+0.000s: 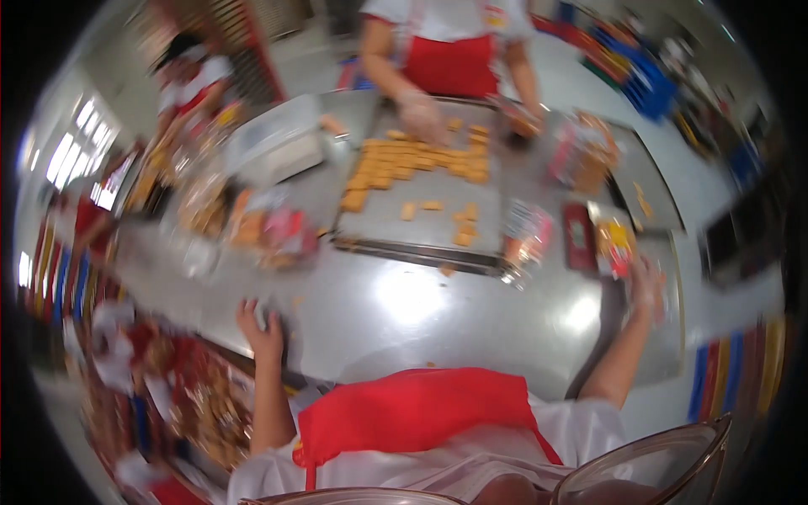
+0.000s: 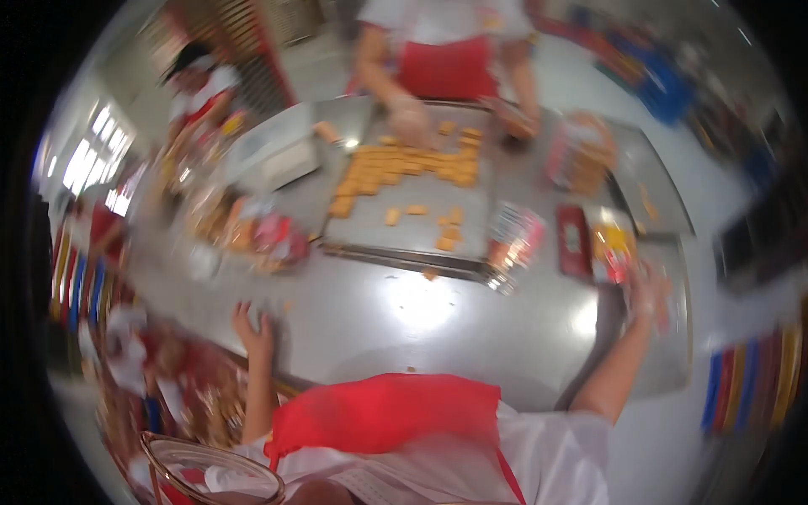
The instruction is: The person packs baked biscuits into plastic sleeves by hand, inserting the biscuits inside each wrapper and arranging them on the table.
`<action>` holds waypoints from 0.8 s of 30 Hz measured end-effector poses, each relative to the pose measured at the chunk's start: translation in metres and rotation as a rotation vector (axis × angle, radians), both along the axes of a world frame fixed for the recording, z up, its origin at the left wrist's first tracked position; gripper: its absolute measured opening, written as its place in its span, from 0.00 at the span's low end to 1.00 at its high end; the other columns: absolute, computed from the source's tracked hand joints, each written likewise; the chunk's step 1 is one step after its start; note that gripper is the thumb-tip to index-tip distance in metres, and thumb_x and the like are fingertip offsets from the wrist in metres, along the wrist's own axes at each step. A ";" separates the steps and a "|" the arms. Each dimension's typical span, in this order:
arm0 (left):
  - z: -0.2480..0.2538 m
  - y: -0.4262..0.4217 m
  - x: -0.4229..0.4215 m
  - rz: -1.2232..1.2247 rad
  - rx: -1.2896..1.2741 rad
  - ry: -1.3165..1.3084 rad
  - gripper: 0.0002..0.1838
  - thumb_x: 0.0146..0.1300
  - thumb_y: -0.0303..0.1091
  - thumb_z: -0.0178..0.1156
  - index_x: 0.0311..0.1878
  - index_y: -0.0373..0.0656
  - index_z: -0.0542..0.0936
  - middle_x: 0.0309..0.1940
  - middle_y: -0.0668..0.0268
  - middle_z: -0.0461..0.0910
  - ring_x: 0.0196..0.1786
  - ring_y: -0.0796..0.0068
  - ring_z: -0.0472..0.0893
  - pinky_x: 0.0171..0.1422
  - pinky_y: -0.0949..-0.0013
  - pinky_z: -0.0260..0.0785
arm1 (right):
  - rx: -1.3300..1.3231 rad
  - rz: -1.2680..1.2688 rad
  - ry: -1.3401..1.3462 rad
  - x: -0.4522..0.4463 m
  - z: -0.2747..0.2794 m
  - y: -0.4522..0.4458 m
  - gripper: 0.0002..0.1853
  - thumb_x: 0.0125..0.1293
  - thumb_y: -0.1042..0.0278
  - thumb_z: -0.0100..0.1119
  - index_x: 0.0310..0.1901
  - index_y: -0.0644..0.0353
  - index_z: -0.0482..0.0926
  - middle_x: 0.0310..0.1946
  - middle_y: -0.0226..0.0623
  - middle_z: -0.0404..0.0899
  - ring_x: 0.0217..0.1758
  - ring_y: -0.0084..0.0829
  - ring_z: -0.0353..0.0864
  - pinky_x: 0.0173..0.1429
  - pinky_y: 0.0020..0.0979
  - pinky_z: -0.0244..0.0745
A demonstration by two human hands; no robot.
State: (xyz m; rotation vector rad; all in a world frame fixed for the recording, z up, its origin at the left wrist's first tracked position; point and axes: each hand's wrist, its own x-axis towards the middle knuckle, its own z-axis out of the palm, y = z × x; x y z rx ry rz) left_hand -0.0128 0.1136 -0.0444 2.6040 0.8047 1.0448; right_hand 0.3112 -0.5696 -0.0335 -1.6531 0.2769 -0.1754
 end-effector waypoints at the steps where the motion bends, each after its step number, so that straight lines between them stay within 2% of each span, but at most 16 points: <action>1: 0.003 -0.003 -0.001 -0.019 0.005 -0.001 0.25 0.48 0.31 0.60 0.52 0.39 0.68 0.57 0.48 0.61 0.59 0.49 0.61 0.64 0.55 0.51 | 0.220 0.044 -0.032 -0.001 0.004 0.006 0.33 0.50 0.59 0.63 0.58 0.57 0.63 0.49 0.44 0.70 0.54 0.34 0.69 0.58 0.32 0.63; 2: 0.006 -0.004 -0.001 -0.041 0.011 -0.002 0.25 0.47 0.30 0.60 0.51 0.40 0.68 0.56 0.49 0.62 0.59 0.48 0.61 0.63 0.55 0.52 | 0.162 -0.017 -0.075 -0.004 0.024 0.023 0.31 0.50 0.60 0.63 0.57 0.55 0.63 0.44 0.38 0.73 0.47 0.30 0.73 0.48 0.29 0.70; 3: 0.007 -0.005 -0.003 -0.024 -0.001 -0.006 0.25 0.46 0.30 0.60 0.51 0.40 0.69 0.56 0.49 0.62 0.59 0.48 0.61 0.63 0.55 0.53 | 0.125 -0.091 -0.016 0.005 0.035 0.027 0.28 0.52 0.62 0.61 0.54 0.55 0.63 0.38 0.33 0.74 0.38 0.26 0.76 0.33 0.22 0.71; 5: 0.008 -0.008 -0.004 -0.001 -0.024 -0.054 0.25 0.45 0.30 0.61 0.51 0.41 0.69 0.54 0.50 0.64 0.58 0.49 0.62 0.62 0.56 0.54 | 0.114 -0.020 -0.151 0.014 0.053 0.043 0.22 0.53 0.63 0.59 0.49 0.55 0.64 0.35 0.31 0.74 0.32 0.23 0.77 0.23 0.19 0.67; 6: 0.009 -0.005 -0.004 -0.002 -0.028 -0.094 0.25 0.45 0.30 0.61 0.50 0.41 0.69 0.53 0.51 0.65 0.58 0.51 0.63 0.62 0.58 0.55 | 0.128 0.065 -0.217 0.025 0.064 0.063 0.21 0.53 0.64 0.58 0.48 0.55 0.64 0.36 0.31 0.74 0.33 0.24 0.77 0.25 0.20 0.68; 8: -0.002 0.008 -0.002 0.029 -0.222 -0.251 0.24 0.49 0.32 0.60 0.51 0.41 0.69 0.53 0.52 0.66 0.58 0.56 0.64 0.62 0.60 0.55 | 0.165 0.191 -0.345 0.026 0.082 0.096 0.20 0.54 0.64 0.57 0.46 0.55 0.63 0.36 0.33 0.74 0.35 0.25 0.77 0.29 0.22 0.71; 9: -0.004 0.016 0.002 0.025 -0.320 -0.329 0.23 0.51 0.32 0.60 0.52 0.41 0.69 0.53 0.53 0.67 0.58 0.58 0.65 0.62 0.62 0.56 | 0.217 0.268 -0.321 0.001 0.117 0.145 0.16 0.51 0.69 0.58 0.41 0.58 0.67 0.36 0.33 0.71 0.40 0.27 0.74 0.41 0.27 0.72; 12: 0.011 0.043 0.023 -0.048 -0.787 -0.601 0.22 0.62 0.43 0.50 0.57 0.45 0.65 0.59 0.61 0.63 0.62 0.65 0.61 0.65 0.59 0.50 | 0.269 0.518 -0.291 -0.023 0.168 0.252 0.12 0.51 0.72 0.56 0.39 0.60 0.68 0.37 0.35 0.71 0.41 0.29 0.74 0.45 0.30 0.73; 14: 0.037 0.055 0.041 -0.130 -0.888 -0.698 0.27 0.63 0.52 0.44 0.60 0.46 0.62 0.60 0.62 0.61 0.64 0.66 0.58 0.65 0.56 0.47 | 0.450 0.707 -0.272 -0.028 0.182 0.322 0.12 0.51 0.74 0.55 0.39 0.61 0.69 0.37 0.35 0.71 0.41 0.29 0.74 0.48 0.32 0.73; 15: 0.050 0.057 0.048 -0.173 -0.934 -0.746 0.29 0.63 0.57 0.41 0.61 0.47 0.60 0.61 0.63 0.61 0.64 0.67 0.57 0.66 0.55 0.46 | 0.455 0.772 -0.178 -0.033 0.192 0.358 0.13 0.51 0.75 0.55 0.40 0.61 0.69 0.37 0.33 0.71 0.42 0.28 0.74 0.48 0.31 0.73; 16: 0.059 0.058 0.055 -0.204 -0.927 -0.762 0.31 0.63 0.59 0.40 0.62 0.47 0.60 0.61 0.63 0.60 0.65 0.67 0.56 0.66 0.54 0.45 | 0.526 0.895 -0.281 -0.007 0.174 0.383 0.13 0.50 0.76 0.55 0.40 0.61 0.69 0.38 0.32 0.71 0.42 0.26 0.73 0.49 0.28 0.71; 18: 0.077 0.060 0.072 -0.268 -0.898 -0.788 0.34 0.62 0.63 0.36 0.62 0.48 0.58 0.62 0.63 0.60 0.66 0.68 0.55 0.66 0.52 0.43 | 0.623 1.032 -0.219 -0.024 0.188 0.459 0.14 0.50 0.77 0.55 0.40 0.61 0.69 0.36 0.32 0.71 0.41 0.25 0.73 0.50 0.26 0.70; 20: 0.086 0.058 0.086 -0.301 -0.799 -0.815 0.34 0.62 0.64 0.35 0.62 0.48 0.59 0.61 0.63 0.60 0.65 0.67 0.56 0.65 0.53 0.44 | 0.725 1.196 -0.226 -0.021 0.180 0.524 0.13 0.50 0.77 0.56 0.39 0.61 0.68 0.34 0.31 0.71 0.41 0.23 0.72 0.50 0.24 0.68; 22: 0.089 0.055 0.097 -0.310 -0.719 -0.826 0.33 0.63 0.62 0.36 0.61 0.47 0.60 0.60 0.63 0.62 0.64 0.67 0.58 0.65 0.55 0.47 | 0.894 1.220 -0.082 -0.035 0.171 0.581 0.13 0.50 0.75 0.56 0.39 0.60 0.67 0.33 0.31 0.71 0.35 0.23 0.73 0.41 0.25 0.72; 24: 0.089 0.053 0.105 -0.294 -0.660 -0.829 0.29 0.64 0.57 0.39 0.59 0.46 0.64 0.57 0.62 0.65 0.61 0.66 0.62 0.64 0.58 0.50 | 0.709 1.284 0.040 -0.030 0.146 0.622 0.14 0.51 0.73 0.56 0.41 0.58 0.66 0.32 0.32 0.71 0.27 0.23 0.72 0.29 0.27 0.72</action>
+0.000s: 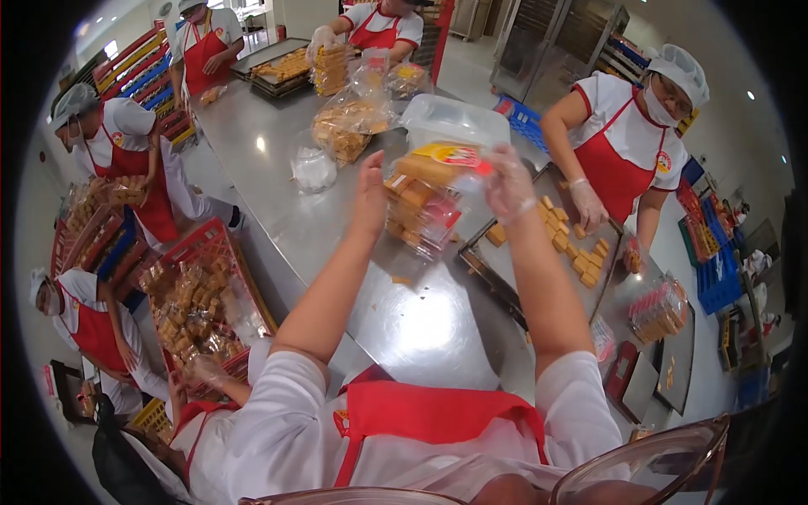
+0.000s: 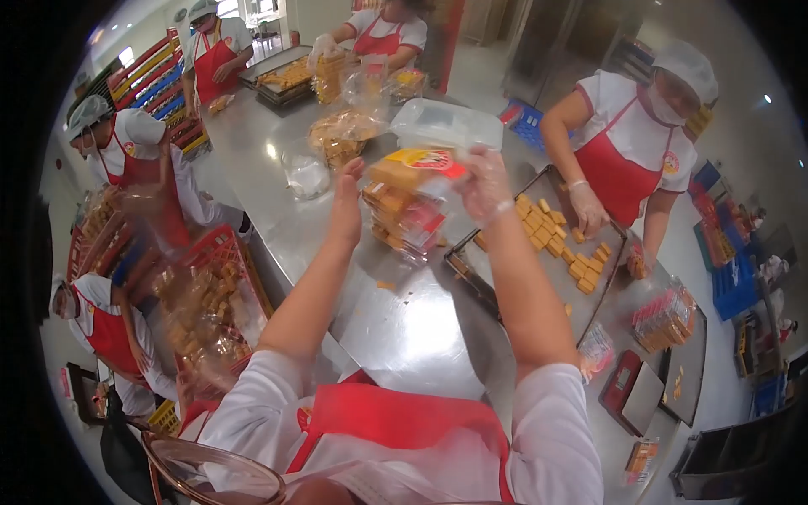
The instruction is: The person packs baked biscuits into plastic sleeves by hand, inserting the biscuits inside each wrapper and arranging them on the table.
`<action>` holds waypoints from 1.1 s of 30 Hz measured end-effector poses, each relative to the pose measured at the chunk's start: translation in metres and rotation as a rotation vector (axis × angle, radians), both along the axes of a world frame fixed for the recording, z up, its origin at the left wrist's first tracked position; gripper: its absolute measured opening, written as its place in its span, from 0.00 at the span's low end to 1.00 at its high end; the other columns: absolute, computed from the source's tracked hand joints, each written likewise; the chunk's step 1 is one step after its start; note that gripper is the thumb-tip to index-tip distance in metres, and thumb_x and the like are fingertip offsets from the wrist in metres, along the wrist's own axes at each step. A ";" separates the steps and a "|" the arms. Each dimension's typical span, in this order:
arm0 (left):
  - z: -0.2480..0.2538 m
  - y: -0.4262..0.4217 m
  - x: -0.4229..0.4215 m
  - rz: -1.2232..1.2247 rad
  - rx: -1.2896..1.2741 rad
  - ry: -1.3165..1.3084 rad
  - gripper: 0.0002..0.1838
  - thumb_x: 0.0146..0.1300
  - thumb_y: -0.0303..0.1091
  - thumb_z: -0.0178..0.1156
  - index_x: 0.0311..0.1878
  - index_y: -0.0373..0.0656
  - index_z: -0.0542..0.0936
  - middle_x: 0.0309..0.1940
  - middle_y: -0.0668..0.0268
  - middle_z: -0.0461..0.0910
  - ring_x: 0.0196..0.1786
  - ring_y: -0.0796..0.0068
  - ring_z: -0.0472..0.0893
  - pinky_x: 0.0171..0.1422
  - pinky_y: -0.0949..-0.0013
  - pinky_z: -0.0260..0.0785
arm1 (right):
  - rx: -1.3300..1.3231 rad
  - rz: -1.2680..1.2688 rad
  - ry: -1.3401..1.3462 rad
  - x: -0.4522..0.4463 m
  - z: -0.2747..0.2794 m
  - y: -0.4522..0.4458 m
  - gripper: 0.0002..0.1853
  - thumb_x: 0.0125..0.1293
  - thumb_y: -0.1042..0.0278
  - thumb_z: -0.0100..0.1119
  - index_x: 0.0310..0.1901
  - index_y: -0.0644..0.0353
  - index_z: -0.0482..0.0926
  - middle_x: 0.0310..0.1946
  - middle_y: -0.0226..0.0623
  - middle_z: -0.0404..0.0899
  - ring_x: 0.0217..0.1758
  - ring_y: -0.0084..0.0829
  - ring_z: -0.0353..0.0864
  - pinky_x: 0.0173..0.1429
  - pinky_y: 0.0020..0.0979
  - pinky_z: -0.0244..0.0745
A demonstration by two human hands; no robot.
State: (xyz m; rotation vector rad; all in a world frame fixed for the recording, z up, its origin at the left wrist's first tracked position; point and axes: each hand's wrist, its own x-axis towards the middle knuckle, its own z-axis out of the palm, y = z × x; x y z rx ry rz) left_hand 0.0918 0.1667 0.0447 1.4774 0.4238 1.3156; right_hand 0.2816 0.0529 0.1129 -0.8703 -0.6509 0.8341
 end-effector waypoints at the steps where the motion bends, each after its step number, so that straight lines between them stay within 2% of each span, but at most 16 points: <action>1: -0.006 0.003 0.002 0.030 0.086 0.074 0.26 0.64 0.54 0.41 0.57 0.46 0.65 0.55 0.61 0.67 0.60 0.66 0.63 0.63 0.60 0.51 | -0.068 0.043 -0.042 0.003 -0.019 0.015 0.15 0.52 0.72 0.55 0.42 0.58 0.66 0.31 0.32 0.70 0.25 0.23 0.72 0.26 0.27 0.70; 3: -0.017 0.013 0.005 0.094 0.264 0.214 0.20 0.65 0.47 0.45 0.53 0.44 0.68 0.51 0.60 0.70 0.57 0.67 0.66 0.62 0.65 0.55 | -0.196 0.136 -0.138 0.002 -0.043 0.038 0.16 0.53 0.71 0.55 0.44 0.56 0.65 0.30 0.32 0.70 0.21 0.22 0.70 0.20 0.28 0.67; 6: -0.026 0.010 0.008 0.186 0.334 0.149 0.14 0.62 0.38 0.51 0.46 0.40 0.71 0.44 0.60 0.71 0.51 0.70 0.69 0.56 0.68 0.60 | -0.429 -0.061 -0.455 -0.005 -0.044 0.038 0.17 0.54 0.65 0.55 0.46 0.57 0.68 0.31 0.37 0.74 0.27 0.31 0.76 0.29 0.31 0.72; 9: -0.025 -0.003 0.017 0.182 0.158 -0.050 0.13 0.62 0.39 0.50 0.42 0.39 0.73 0.42 0.62 0.72 0.49 0.72 0.69 0.53 0.70 0.61 | -0.220 -0.505 -1.222 -0.001 -0.063 0.046 0.21 0.56 0.58 0.56 0.49 0.58 0.70 0.40 0.44 0.76 0.38 0.40 0.78 0.43 0.34 0.71; 10: -0.026 -0.003 0.020 0.206 0.098 -0.067 0.13 0.63 0.39 0.50 0.41 0.39 0.73 0.41 0.62 0.72 0.48 0.72 0.70 0.53 0.70 0.62 | -0.336 -0.433 -1.169 0.002 -0.066 0.045 0.22 0.56 0.55 0.55 0.49 0.58 0.71 0.43 0.45 0.75 0.42 0.41 0.76 0.47 0.34 0.69; 12: -0.026 0.002 0.026 0.252 -0.012 -0.103 0.13 0.64 0.40 0.49 0.40 0.38 0.73 0.40 0.62 0.72 0.47 0.72 0.70 0.51 0.71 0.62 | -0.553 -0.292 -1.052 -0.023 -0.038 0.034 0.24 0.57 0.51 0.55 0.50 0.58 0.72 0.49 0.47 0.72 0.50 0.42 0.73 0.55 0.34 0.65; 13: -0.027 0.004 0.026 0.253 0.007 -0.078 0.14 0.64 0.40 0.48 0.40 0.38 0.73 0.40 0.62 0.73 0.46 0.72 0.71 0.51 0.70 0.62 | -0.492 -0.245 -0.967 -0.020 -0.045 0.039 0.25 0.57 0.47 0.53 0.50 0.57 0.72 0.50 0.47 0.72 0.51 0.42 0.73 0.54 0.35 0.65; 16: -0.032 0.013 0.026 0.268 0.052 -0.016 0.15 0.65 0.40 0.46 0.42 0.38 0.73 0.39 0.61 0.74 0.44 0.71 0.72 0.51 0.70 0.63 | -0.285 -0.179 -0.776 -0.015 -0.062 0.047 0.25 0.59 0.46 0.50 0.51 0.56 0.71 0.46 0.49 0.74 0.51 0.43 0.72 0.55 0.34 0.65; 19: -0.037 0.016 0.028 0.281 0.068 -0.023 0.16 0.66 0.41 0.44 0.44 0.37 0.72 0.39 0.60 0.74 0.44 0.70 0.72 0.51 0.70 0.63 | -0.302 -0.748 -1.588 -0.011 -0.049 0.041 0.25 0.61 0.48 0.49 0.51 0.59 0.69 0.42 0.48 0.76 0.49 0.40 0.74 0.54 0.32 0.65; 22: -0.034 0.012 0.036 0.319 0.071 -0.105 0.17 0.67 0.41 0.42 0.45 0.36 0.71 0.42 0.59 0.72 0.47 0.71 0.70 0.54 0.70 0.61 | -0.421 -0.211 -0.976 -0.007 -0.040 0.048 0.23 0.62 0.48 0.49 0.49 0.60 0.71 0.41 0.46 0.76 0.48 0.38 0.74 0.54 0.31 0.65; 25: -0.029 0.003 0.042 0.424 0.069 -0.163 0.18 0.68 0.42 0.39 0.45 0.36 0.70 0.43 0.60 0.70 0.49 0.71 0.68 0.56 0.70 0.58 | -0.430 -0.065 -0.876 -0.010 -0.024 0.041 0.25 0.62 0.46 0.47 0.47 0.62 0.72 0.42 0.46 0.76 0.49 0.38 0.74 0.53 0.31 0.65; 28: -0.029 0.004 0.042 0.422 0.092 -0.136 0.17 0.67 0.41 0.41 0.45 0.36 0.69 0.43 0.60 0.69 0.49 0.70 0.68 0.56 0.69 0.58 | -0.436 -0.085 -0.827 0.000 -0.047 0.054 0.27 0.61 0.43 0.45 0.47 0.61 0.72 0.44 0.48 0.75 0.50 0.39 0.74 0.54 0.33 0.64; 33: -0.036 0.005 0.054 0.424 0.067 -0.143 0.18 0.68 0.42 0.38 0.44 0.35 0.68 0.39 0.59 0.70 0.46 0.70 0.68 0.53 0.69 0.59 | -0.662 -0.112 -1.021 -0.029 -0.009 0.031 0.32 0.58 0.38 0.44 0.50 0.61 0.71 0.47 0.49 0.74 0.53 0.40 0.71 0.57 0.32 0.62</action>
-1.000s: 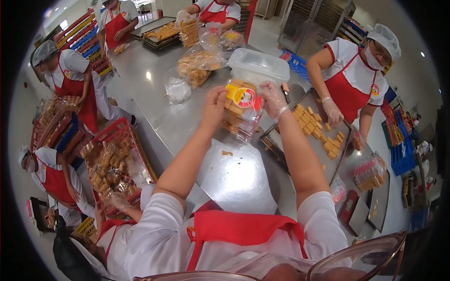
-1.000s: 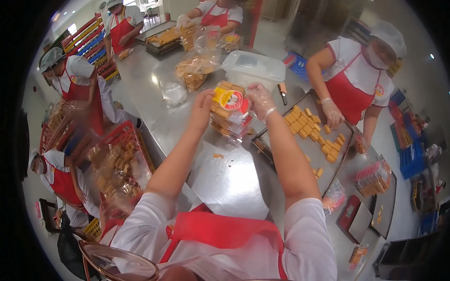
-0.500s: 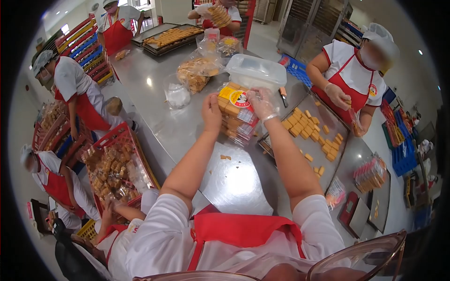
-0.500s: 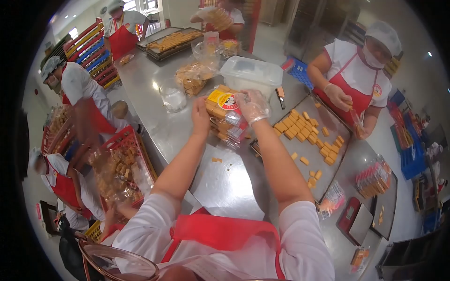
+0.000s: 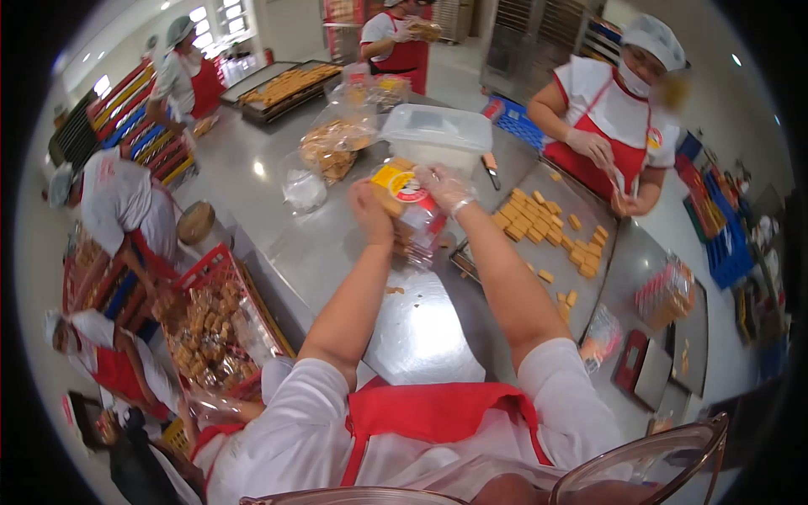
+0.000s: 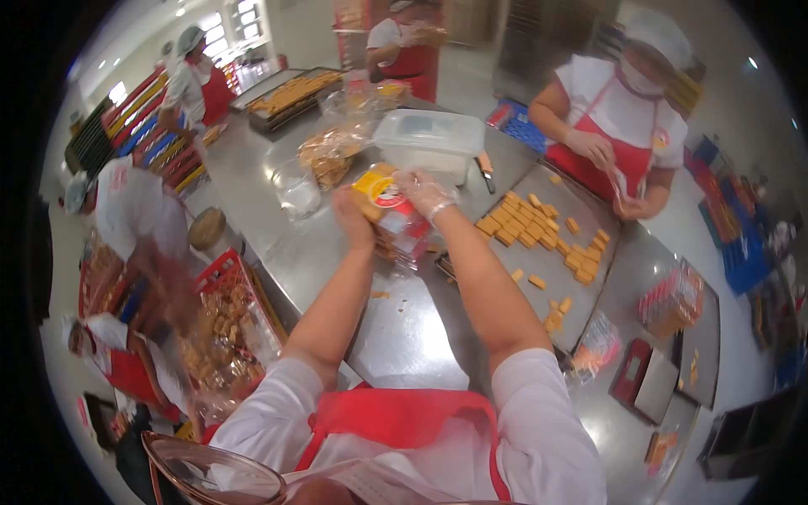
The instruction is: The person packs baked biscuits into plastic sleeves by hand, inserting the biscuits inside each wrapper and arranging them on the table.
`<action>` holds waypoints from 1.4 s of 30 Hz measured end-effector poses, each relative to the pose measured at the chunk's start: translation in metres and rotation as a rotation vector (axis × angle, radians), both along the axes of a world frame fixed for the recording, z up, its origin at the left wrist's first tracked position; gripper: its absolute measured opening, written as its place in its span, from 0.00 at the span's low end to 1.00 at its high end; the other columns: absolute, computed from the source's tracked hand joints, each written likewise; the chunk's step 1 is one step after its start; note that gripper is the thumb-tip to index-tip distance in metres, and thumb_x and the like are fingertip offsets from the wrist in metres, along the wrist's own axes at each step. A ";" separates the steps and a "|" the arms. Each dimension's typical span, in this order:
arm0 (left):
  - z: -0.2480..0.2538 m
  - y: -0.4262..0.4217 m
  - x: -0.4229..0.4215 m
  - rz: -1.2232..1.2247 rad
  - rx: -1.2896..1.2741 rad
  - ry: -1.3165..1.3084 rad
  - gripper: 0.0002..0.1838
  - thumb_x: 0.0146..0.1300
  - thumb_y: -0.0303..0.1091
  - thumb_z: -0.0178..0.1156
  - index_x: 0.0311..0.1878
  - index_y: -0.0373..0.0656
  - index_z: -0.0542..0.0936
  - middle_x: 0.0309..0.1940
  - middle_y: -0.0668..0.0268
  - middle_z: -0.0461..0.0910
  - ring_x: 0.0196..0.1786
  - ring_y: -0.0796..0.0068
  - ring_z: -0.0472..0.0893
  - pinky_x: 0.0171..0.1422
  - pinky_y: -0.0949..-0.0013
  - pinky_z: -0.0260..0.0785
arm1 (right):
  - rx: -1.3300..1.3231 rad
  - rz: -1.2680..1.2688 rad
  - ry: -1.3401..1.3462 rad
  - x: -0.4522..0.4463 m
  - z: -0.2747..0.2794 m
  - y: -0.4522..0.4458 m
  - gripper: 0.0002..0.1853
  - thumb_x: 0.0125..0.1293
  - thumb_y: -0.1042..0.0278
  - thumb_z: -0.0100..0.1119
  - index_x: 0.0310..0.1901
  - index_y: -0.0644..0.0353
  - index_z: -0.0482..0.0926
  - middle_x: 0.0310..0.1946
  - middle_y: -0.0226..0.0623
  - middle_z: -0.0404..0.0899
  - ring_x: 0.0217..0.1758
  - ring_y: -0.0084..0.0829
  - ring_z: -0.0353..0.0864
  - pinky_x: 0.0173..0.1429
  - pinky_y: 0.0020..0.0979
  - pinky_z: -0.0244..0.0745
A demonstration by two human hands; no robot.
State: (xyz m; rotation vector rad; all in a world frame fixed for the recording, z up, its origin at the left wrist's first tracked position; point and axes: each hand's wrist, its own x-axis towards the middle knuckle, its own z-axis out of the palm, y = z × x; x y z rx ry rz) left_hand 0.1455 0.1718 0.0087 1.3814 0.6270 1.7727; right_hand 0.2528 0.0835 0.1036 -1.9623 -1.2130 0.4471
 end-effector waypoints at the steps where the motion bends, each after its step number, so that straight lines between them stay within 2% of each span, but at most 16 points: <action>1: -0.005 0.006 -0.002 -0.059 -0.050 0.001 0.18 0.68 0.42 0.38 0.45 0.35 0.68 0.40 0.59 0.69 0.47 0.70 0.67 0.54 0.70 0.58 | -0.040 -0.028 -0.011 -0.001 0.004 -0.007 0.33 0.58 0.37 0.44 0.51 0.60 0.70 0.48 0.49 0.73 0.54 0.41 0.71 0.58 0.33 0.61; 7: 0.020 -0.016 -0.016 0.141 0.008 -0.034 0.14 0.66 0.36 0.44 0.49 0.37 0.66 0.47 0.58 0.65 0.51 0.68 0.66 0.55 0.67 0.59 | 0.177 -0.026 -0.253 0.032 -0.020 -0.046 0.36 0.57 0.35 0.42 0.56 0.58 0.66 0.55 0.48 0.67 0.59 0.44 0.65 0.63 0.35 0.57; 8: 0.048 -0.043 -0.032 0.107 -0.012 -0.073 0.13 0.65 0.35 0.44 0.48 0.37 0.66 0.45 0.59 0.66 0.50 0.68 0.67 0.55 0.68 0.59 | 0.139 -0.086 -0.284 0.032 -0.008 -0.070 0.32 0.58 0.40 0.47 0.56 0.57 0.67 0.52 0.46 0.71 0.56 0.40 0.69 0.59 0.33 0.61; 10: 0.070 -0.085 -0.063 -0.443 0.033 -0.205 0.09 0.64 0.31 0.46 0.44 0.38 0.67 0.41 0.60 0.69 0.45 0.68 0.69 0.52 0.68 0.60 | 0.198 -0.038 0.076 0.046 0.001 -0.119 0.25 0.58 0.50 0.52 0.53 0.56 0.69 0.48 0.42 0.74 0.52 0.35 0.73 0.54 0.31 0.66; 12: 0.085 -0.141 -0.101 -1.142 0.138 -0.147 0.09 0.58 0.35 0.56 0.26 0.41 0.72 0.37 0.62 0.71 0.37 0.67 0.70 0.42 0.62 0.63 | 0.303 -0.095 0.113 0.084 -0.025 -0.165 0.21 0.58 0.57 0.56 0.50 0.57 0.72 0.41 0.38 0.77 0.43 0.29 0.75 0.48 0.28 0.69; 14: 0.121 -0.175 -0.098 -2.155 0.651 0.025 0.09 0.57 0.37 0.56 0.28 0.41 0.76 0.34 0.58 0.71 0.33 0.60 0.71 0.37 0.61 0.62 | 0.329 -0.286 -0.034 0.091 -0.015 -0.229 0.20 0.58 0.55 0.55 0.48 0.58 0.73 0.37 0.36 0.78 0.39 0.27 0.75 0.47 0.27 0.69; 16: 0.133 -0.222 -0.104 -2.560 0.710 0.155 0.10 0.58 0.36 0.53 0.35 0.39 0.75 0.37 0.54 0.70 0.38 0.56 0.72 0.39 0.58 0.63 | 0.487 -0.427 -0.046 0.114 -0.031 -0.291 0.19 0.59 0.55 0.54 0.47 0.58 0.74 0.35 0.33 0.78 0.38 0.24 0.74 0.46 0.27 0.69; 18: 0.132 -0.245 -0.111 -2.727 0.684 0.261 0.14 0.58 0.38 0.52 0.40 0.36 0.72 0.42 0.49 0.69 0.45 0.51 0.71 0.47 0.55 0.62 | 0.504 -0.637 0.014 0.100 -0.025 -0.350 0.17 0.61 0.57 0.52 0.47 0.58 0.74 0.38 0.34 0.78 0.41 0.22 0.74 0.48 0.26 0.68; 21: 0.147 -0.268 -0.101 -2.812 0.642 0.229 0.24 0.57 0.43 0.52 0.48 0.32 0.67 0.49 0.44 0.64 0.53 0.47 0.65 0.58 0.54 0.57 | 0.464 -0.697 -0.088 0.079 -0.050 -0.409 0.14 0.61 0.62 0.51 0.47 0.56 0.74 0.39 0.35 0.79 0.43 0.26 0.77 0.50 0.27 0.69; 23: 0.156 -0.284 -0.088 -2.928 0.573 0.198 0.29 0.57 0.45 0.52 0.53 0.30 0.62 0.53 0.43 0.60 0.57 0.47 0.61 0.62 0.54 0.52 | -0.337 -0.716 -0.251 0.059 -0.054 -0.432 0.13 0.60 0.66 0.48 0.46 0.52 0.75 0.45 0.35 0.77 0.52 0.33 0.74 0.53 0.32 0.68; 26: 0.145 -0.307 -0.094 -2.970 0.534 0.185 0.37 0.55 0.47 0.55 0.58 0.29 0.55 0.57 0.43 0.56 0.61 0.47 0.58 0.65 0.57 0.49 | -0.149 -0.349 -0.806 0.047 -0.105 -0.449 0.16 0.57 0.71 0.49 0.49 0.51 0.74 0.48 0.38 0.74 0.55 0.37 0.71 0.56 0.37 0.66; 30: 0.154 -0.325 -0.111 -3.037 0.570 0.597 0.43 0.50 0.48 0.59 0.60 0.28 0.53 0.58 0.43 0.55 0.63 0.49 0.56 0.66 0.59 0.48 | -0.423 -0.519 -0.604 0.035 -0.106 -0.444 0.14 0.59 0.66 0.45 0.47 0.46 0.74 0.53 0.32 0.70 0.61 0.33 0.63 0.56 0.36 0.64; 33: 0.150 -0.340 -0.121 -3.069 0.738 0.611 0.44 0.48 0.46 0.62 0.61 0.28 0.53 0.59 0.44 0.54 0.63 0.51 0.56 0.66 0.60 0.47 | -0.365 -0.516 -0.626 0.037 -0.108 -0.444 0.14 0.59 0.66 0.46 0.46 0.47 0.74 0.51 0.32 0.71 0.61 0.33 0.64 0.56 0.35 0.65; 37: 0.183 -0.347 -0.103 -3.189 0.531 0.492 0.44 0.46 0.45 0.62 0.61 0.29 0.53 0.59 0.46 0.55 0.63 0.53 0.57 0.66 0.61 0.47 | -0.139 -0.534 -0.440 0.040 -0.113 -0.453 0.17 0.56 0.74 0.45 0.47 0.49 0.73 0.52 0.37 0.70 0.59 0.37 0.66 0.57 0.36 0.65; 39: 0.189 -0.348 -0.104 -3.123 0.523 0.593 0.41 0.47 0.43 0.62 0.60 0.30 0.56 0.56 0.47 0.59 0.60 0.56 0.61 0.64 0.63 0.51 | -0.036 -0.565 -0.255 0.048 -0.116 -0.456 0.18 0.55 0.78 0.45 0.47 0.51 0.72 0.51 0.39 0.71 0.56 0.37 0.69 0.56 0.33 0.65; 42: 0.177 -0.347 -0.105 -2.612 0.527 0.887 0.27 0.51 0.38 0.61 0.51 0.33 0.67 0.47 0.53 0.70 0.49 0.64 0.71 0.55 0.68 0.61 | -0.020 -0.628 -0.696 0.045 -0.113 -0.462 0.17 0.55 0.81 0.43 0.46 0.55 0.72 0.45 0.39 0.74 0.47 0.33 0.73 0.52 0.29 0.67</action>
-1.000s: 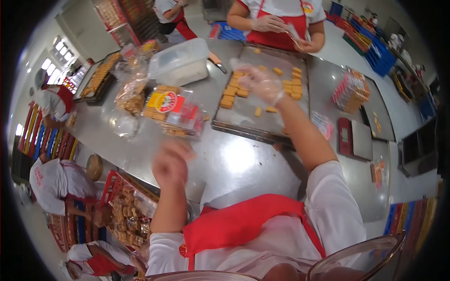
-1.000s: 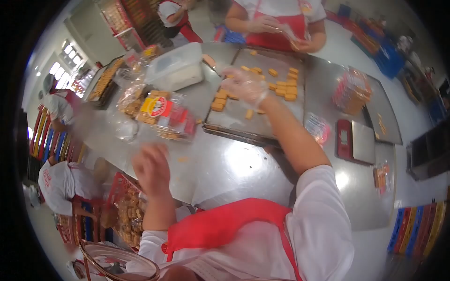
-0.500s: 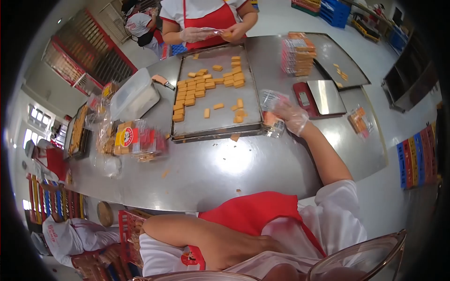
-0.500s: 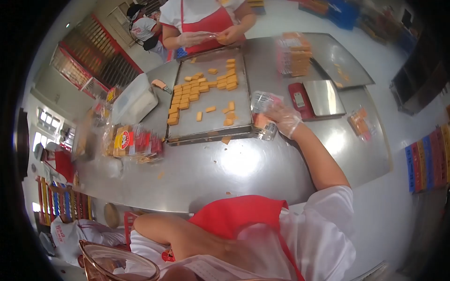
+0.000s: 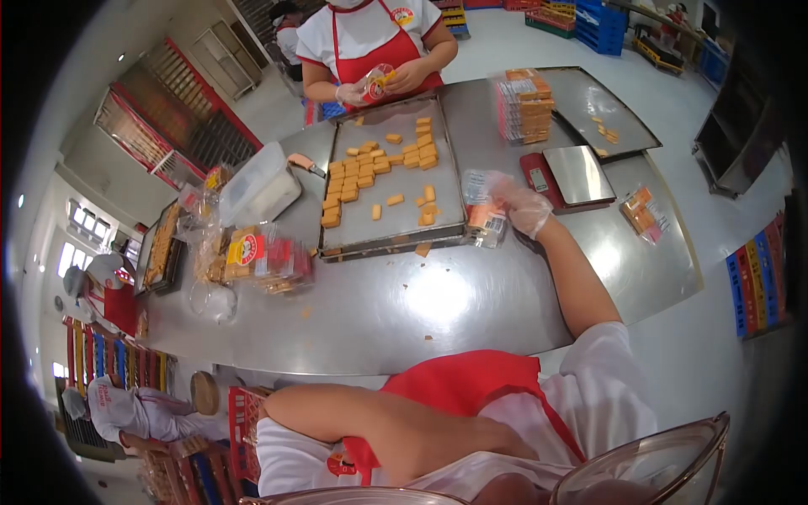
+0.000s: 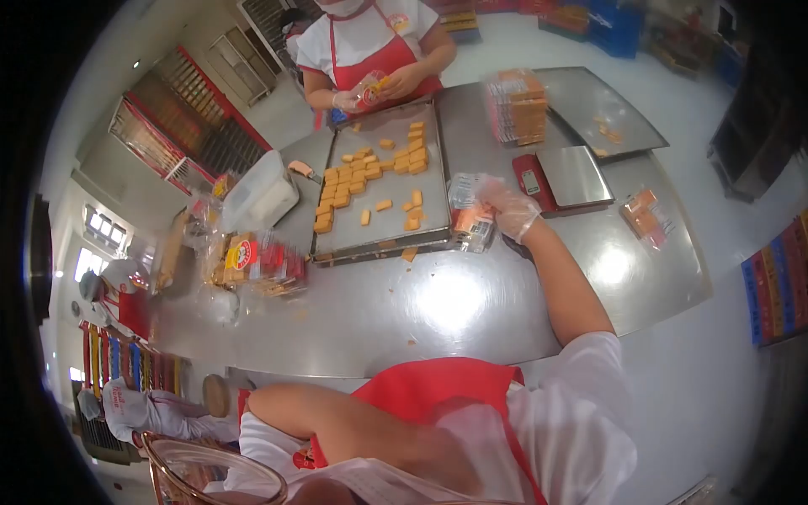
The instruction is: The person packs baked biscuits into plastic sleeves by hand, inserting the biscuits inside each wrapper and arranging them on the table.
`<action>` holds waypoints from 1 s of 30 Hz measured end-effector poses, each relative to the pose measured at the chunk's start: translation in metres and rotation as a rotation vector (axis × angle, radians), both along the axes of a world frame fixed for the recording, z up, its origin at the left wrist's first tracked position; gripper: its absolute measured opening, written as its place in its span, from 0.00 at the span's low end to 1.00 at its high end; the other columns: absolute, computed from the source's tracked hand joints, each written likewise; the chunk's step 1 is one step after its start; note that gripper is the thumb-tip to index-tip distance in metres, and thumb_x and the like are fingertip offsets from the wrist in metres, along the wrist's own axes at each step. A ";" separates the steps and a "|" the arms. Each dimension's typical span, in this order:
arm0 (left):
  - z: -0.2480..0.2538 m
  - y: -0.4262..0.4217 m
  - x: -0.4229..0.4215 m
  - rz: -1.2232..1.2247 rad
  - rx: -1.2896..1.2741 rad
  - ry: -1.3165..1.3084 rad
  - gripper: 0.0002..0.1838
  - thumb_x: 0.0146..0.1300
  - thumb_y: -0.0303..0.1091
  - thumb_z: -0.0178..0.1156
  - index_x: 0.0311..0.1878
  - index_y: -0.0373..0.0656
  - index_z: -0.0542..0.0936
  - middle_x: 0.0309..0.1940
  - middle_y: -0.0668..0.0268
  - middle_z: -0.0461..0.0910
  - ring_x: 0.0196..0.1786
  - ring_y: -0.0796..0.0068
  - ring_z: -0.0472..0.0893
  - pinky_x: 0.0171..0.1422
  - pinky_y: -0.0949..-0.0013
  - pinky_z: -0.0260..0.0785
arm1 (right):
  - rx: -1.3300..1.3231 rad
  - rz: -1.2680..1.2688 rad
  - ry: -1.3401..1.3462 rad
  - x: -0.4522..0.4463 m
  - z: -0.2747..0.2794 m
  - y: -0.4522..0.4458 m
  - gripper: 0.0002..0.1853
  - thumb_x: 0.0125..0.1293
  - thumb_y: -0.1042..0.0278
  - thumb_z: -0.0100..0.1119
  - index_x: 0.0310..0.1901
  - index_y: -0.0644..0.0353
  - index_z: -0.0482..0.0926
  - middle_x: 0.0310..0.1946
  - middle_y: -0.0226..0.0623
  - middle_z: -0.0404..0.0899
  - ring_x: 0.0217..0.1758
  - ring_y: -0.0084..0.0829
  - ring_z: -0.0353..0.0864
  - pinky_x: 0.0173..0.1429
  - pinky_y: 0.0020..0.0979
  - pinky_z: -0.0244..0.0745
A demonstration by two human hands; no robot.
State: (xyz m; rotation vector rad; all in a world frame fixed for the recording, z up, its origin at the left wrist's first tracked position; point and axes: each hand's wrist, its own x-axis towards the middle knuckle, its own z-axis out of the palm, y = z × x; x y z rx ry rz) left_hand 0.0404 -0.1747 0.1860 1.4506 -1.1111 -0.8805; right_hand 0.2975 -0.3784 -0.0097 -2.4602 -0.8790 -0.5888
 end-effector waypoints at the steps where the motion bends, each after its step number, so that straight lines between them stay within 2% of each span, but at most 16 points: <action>1: -0.024 -0.001 0.027 0.294 0.038 -0.089 0.20 0.53 0.35 0.59 0.46 0.34 0.71 0.42 0.57 0.73 0.45 0.69 0.73 0.52 0.70 0.63 | 0.422 0.039 -0.109 0.007 0.018 -0.011 0.16 0.57 0.81 0.42 0.46 0.58 0.72 0.41 0.37 0.75 0.42 0.29 0.73 0.48 0.26 0.68; 2: -0.054 -0.001 0.058 0.582 0.076 -0.167 0.13 0.55 0.33 0.58 0.41 0.35 0.75 0.38 0.61 0.76 0.41 0.73 0.74 0.48 0.72 0.66 | 0.842 0.069 -0.213 0.004 0.042 -0.021 0.14 0.58 0.81 0.41 0.45 0.60 0.72 0.37 0.35 0.75 0.36 0.25 0.73 0.44 0.23 0.69; 3: -0.080 -0.002 0.090 0.869 0.103 -0.259 0.08 0.57 0.30 0.56 0.36 0.37 0.79 0.33 0.65 0.79 0.37 0.78 0.76 0.45 0.74 0.68 | 0.945 0.007 -0.095 0.003 0.045 -0.028 0.14 0.58 0.81 0.41 0.45 0.60 0.72 0.38 0.35 0.75 0.37 0.25 0.73 0.42 0.22 0.69; 4: -0.104 0.001 0.116 0.980 0.030 -0.101 0.11 0.58 0.33 0.55 0.40 0.37 0.79 0.31 0.65 0.80 0.36 0.78 0.77 0.43 0.75 0.69 | 1.051 -0.058 0.033 -0.005 0.043 -0.033 0.14 0.58 0.82 0.42 0.44 0.61 0.72 0.39 0.36 0.76 0.37 0.24 0.74 0.41 0.22 0.70; 5: -0.115 -0.001 0.137 1.004 -0.002 -0.149 0.11 0.56 0.32 0.53 0.38 0.35 0.78 0.31 0.62 0.80 0.34 0.75 0.78 0.41 0.73 0.70 | 1.149 -0.125 0.165 -0.017 0.040 -0.041 0.14 0.57 0.83 0.42 0.44 0.61 0.72 0.40 0.37 0.76 0.37 0.24 0.75 0.39 0.21 0.70; 6: -0.124 -0.003 0.157 1.027 -0.035 -0.196 0.11 0.55 0.30 0.51 0.36 0.33 0.78 0.30 0.59 0.80 0.33 0.71 0.78 0.39 0.70 0.71 | 1.344 0.035 0.232 -0.024 0.014 -0.042 0.12 0.59 0.80 0.42 0.42 0.59 0.73 0.33 0.30 0.76 0.32 0.19 0.73 0.34 0.20 0.69; 7: -0.136 -0.008 0.175 1.027 -0.044 0.145 0.19 0.53 0.34 0.59 0.46 0.33 0.72 0.38 0.55 0.76 0.39 0.69 0.75 0.47 0.72 0.66 | 1.260 0.011 0.144 -0.030 -0.008 -0.039 0.12 0.57 0.81 0.43 0.40 0.59 0.74 0.31 0.31 0.76 0.30 0.22 0.74 0.33 0.22 0.70; 8: -0.130 -0.023 0.180 1.153 -0.061 0.011 0.09 0.56 0.30 0.56 0.38 0.34 0.76 0.25 0.62 0.77 0.30 0.76 0.74 0.38 0.76 0.67 | 1.172 -0.009 0.060 -0.033 -0.020 -0.037 0.12 0.55 0.81 0.45 0.39 0.59 0.75 0.29 0.32 0.77 0.28 0.25 0.75 0.32 0.24 0.71; 11: -0.185 -0.038 0.239 1.224 0.218 -0.429 0.15 0.53 0.34 0.59 0.42 0.35 0.75 0.32 0.57 0.77 0.35 0.66 0.77 0.42 0.69 0.69 | 0.856 -0.065 -0.218 -0.031 -0.016 -0.041 0.13 0.50 0.83 0.47 0.37 0.60 0.75 0.29 0.38 0.77 0.29 0.33 0.77 0.34 0.28 0.72; 13: -0.194 -0.053 0.253 1.239 0.444 -0.794 0.18 0.50 0.36 0.61 0.43 0.35 0.75 0.35 0.55 0.77 0.36 0.60 0.77 0.43 0.65 0.69 | 0.852 -0.063 -0.146 -0.036 -0.007 -0.046 0.14 0.47 0.85 0.47 0.35 0.60 0.75 0.30 0.40 0.77 0.31 0.37 0.77 0.36 0.31 0.72; 14: -0.191 -0.063 0.256 1.253 0.448 -0.807 0.23 0.45 0.39 0.65 0.43 0.36 0.75 0.40 0.49 0.75 0.40 0.51 0.76 0.46 0.59 0.68 | 0.851 -0.059 -0.121 -0.032 -0.003 -0.049 0.15 0.45 0.85 0.47 0.35 0.60 0.75 0.30 0.41 0.76 0.32 0.39 0.77 0.37 0.32 0.72; 17: -0.190 -0.079 0.265 1.129 0.799 -0.641 0.24 0.43 0.40 0.67 0.42 0.36 0.75 0.38 0.51 0.76 0.41 0.54 0.77 0.46 0.60 0.69 | 0.782 -0.033 -0.086 -0.029 -0.011 -0.043 0.14 0.46 0.84 0.47 0.35 0.59 0.75 0.29 0.40 0.77 0.34 0.38 0.77 0.38 0.31 0.72; 22: -0.208 -0.075 0.279 1.236 0.726 -0.566 0.25 0.47 0.40 0.66 0.44 0.31 0.73 0.22 0.51 0.78 0.22 0.65 0.79 0.27 0.68 0.71 | 0.909 -0.081 0.062 -0.031 -0.011 -0.040 0.12 0.48 0.83 0.47 0.34 0.58 0.76 0.29 0.39 0.77 0.34 0.38 0.77 0.40 0.32 0.72; 26: -0.183 -0.087 0.273 1.404 0.648 -0.058 0.17 0.55 0.38 0.57 0.40 0.31 0.74 0.28 0.51 0.79 0.37 0.55 0.79 0.43 0.61 0.70 | 1.080 -0.144 0.200 -0.025 -0.028 -0.032 0.11 0.49 0.82 0.48 0.34 0.57 0.76 0.30 0.37 0.78 0.34 0.37 0.77 0.41 0.33 0.71; 29: -0.171 -0.087 0.274 1.267 1.018 -0.498 0.16 0.55 0.40 0.55 0.37 0.35 0.78 0.29 0.54 0.79 0.37 0.55 0.78 0.45 0.61 0.70 | 1.075 -0.147 0.211 -0.029 -0.022 -0.030 0.11 0.50 0.81 0.48 0.34 0.56 0.76 0.30 0.37 0.79 0.34 0.37 0.78 0.41 0.32 0.71; 30: -0.177 -0.084 0.277 1.282 1.004 -0.619 0.15 0.54 0.41 0.55 0.36 0.37 0.79 0.29 0.54 0.79 0.37 0.54 0.78 0.44 0.61 0.70 | 1.080 -0.139 0.209 -0.029 -0.022 -0.030 0.11 0.50 0.81 0.48 0.34 0.56 0.76 0.30 0.37 0.79 0.34 0.37 0.78 0.41 0.32 0.71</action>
